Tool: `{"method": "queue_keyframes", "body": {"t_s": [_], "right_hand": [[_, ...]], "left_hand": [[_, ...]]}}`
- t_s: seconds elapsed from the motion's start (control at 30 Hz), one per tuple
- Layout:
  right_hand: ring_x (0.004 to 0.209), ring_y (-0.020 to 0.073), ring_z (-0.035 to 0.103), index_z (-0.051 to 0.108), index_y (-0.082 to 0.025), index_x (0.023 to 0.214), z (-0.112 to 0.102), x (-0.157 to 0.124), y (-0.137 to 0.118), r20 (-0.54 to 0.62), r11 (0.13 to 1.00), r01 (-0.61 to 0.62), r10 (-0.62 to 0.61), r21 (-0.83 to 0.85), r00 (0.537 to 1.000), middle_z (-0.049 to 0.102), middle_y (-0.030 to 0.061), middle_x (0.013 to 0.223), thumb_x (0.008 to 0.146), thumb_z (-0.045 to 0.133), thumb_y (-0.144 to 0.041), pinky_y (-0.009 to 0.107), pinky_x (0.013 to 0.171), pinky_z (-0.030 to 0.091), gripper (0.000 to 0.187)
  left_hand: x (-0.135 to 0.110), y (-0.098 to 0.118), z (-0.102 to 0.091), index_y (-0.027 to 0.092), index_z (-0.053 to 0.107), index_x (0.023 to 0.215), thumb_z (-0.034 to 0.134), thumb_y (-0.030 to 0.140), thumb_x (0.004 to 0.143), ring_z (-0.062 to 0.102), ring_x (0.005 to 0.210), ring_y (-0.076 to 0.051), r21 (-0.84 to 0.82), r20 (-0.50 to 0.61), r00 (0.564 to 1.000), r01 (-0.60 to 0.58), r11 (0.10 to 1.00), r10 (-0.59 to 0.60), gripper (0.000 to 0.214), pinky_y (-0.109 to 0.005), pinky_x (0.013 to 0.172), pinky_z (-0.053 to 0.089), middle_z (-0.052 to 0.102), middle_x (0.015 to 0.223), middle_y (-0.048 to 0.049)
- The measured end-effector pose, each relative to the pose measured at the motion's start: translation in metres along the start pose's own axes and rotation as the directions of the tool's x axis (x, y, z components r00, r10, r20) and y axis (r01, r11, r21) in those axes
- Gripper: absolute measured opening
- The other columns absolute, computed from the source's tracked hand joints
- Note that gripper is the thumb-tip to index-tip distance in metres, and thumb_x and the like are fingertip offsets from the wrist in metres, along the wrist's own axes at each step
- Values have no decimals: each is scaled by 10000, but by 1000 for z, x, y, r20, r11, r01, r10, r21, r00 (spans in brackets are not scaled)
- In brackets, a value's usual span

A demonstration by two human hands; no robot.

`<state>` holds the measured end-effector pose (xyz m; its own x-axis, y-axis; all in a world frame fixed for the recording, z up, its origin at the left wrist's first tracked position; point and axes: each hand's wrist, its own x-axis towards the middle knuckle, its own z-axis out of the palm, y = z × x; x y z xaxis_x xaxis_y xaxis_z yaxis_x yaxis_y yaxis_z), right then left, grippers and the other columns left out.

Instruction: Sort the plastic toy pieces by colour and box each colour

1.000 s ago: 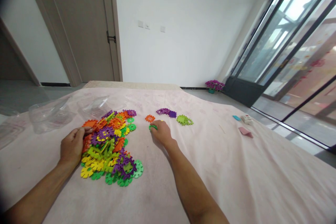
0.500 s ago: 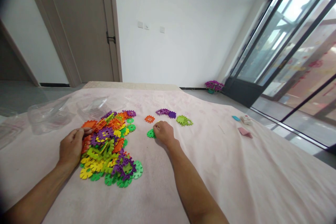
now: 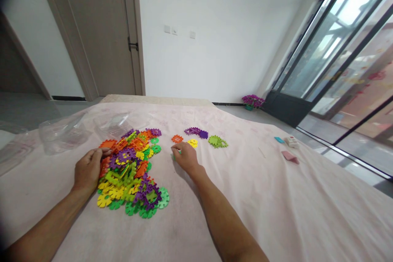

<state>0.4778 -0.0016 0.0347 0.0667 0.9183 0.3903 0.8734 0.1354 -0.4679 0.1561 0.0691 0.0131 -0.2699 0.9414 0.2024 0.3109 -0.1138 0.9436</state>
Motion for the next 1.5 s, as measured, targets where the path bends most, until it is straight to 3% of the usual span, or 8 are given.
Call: {"method": "queue_keyframes", "body": {"t_s": [0.2,0.37,0.53,0.77,0.97,1.1,1.27,1.5], "right_hand": [[677,125,583,721,-194,755,21,-6,-56,208,983,-87,52,161,977,678,-9,712,940,565,-418,219,607,356,331],[607,102,527,691,-182,708,41,-10,-76,335,942,-193,95,273,937,620,-30,640,884,605,-463,214,541,293,343],[601,107,537,681,-177,693,47,-8,-62,306,896,-303,204,325,930,615,-23,622,818,588,-309,206,524,303,204],[587,123,559,692,-169,707,27,24,-8,120,903,-326,304,279,945,636,-7,624,859,546,-389,216,546,346,305],[939,210,640,707,-211,1171,-2,40,10,-76,921,-358,350,-155,934,733,71,1041,942,500,-376,290,771,420,350],[1048,274,584,740,-243,1074,-3,30,6,46,857,-156,204,-491,978,715,104,1085,946,500,-342,377,886,372,290],[1088,286,543,741,-226,1007,8,33,0,169,821,10,106,-571,980,720,119,1050,959,465,-307,407,928,311,292],[1140,264,541,720,-243,1119,10,57,16,176,835,24,87,-550,981,717,82,1156,952,488,-320,379,968,314,295]], "left_hand": [[2,-4,2,213,725,998,468,441,892,693,905,-234,24,8,1000,-5,1000,5,360,-375,961,490,763,957,-49],[3,-6,2,198,724,1020,467,447,893,693,900,-235,26,20,1000,-6,1000,5,380,-362,936,493,768,960,-55],[3,-6,2,203,728,1031,466,439,897,695,897,-224,6,20,1000,-10,1000,10,378,-347,925,490,769,971,-52],[4,-9,3,197,727,1013,469,437,890,700,874,-224,-14,28,1000,-10,1000,10,373,-340,889,502,772,991,-51],[3,-5,2,191,726,1026,457,455,892,701,898,-236,-2,23,1000,-16,1000,16,400,-346,895,499,775,982,-58],[3,-3,2,203,727,1030,453,451,892,700,899,-231,12,33,999,-5,1000,5,394,-352,920,488,772,988,-56],[2,-2,1,198,728,1006,444,447,886,694,925,-240,29,23,1000,-19,999,18,396,-362,931,487,769,1007,-66],[3,-4,1,208,729,1009,443,478,888,700,925,-251,46,23,1000,-12,999,11,412,-372,932,491,774,1004,-64]]}}
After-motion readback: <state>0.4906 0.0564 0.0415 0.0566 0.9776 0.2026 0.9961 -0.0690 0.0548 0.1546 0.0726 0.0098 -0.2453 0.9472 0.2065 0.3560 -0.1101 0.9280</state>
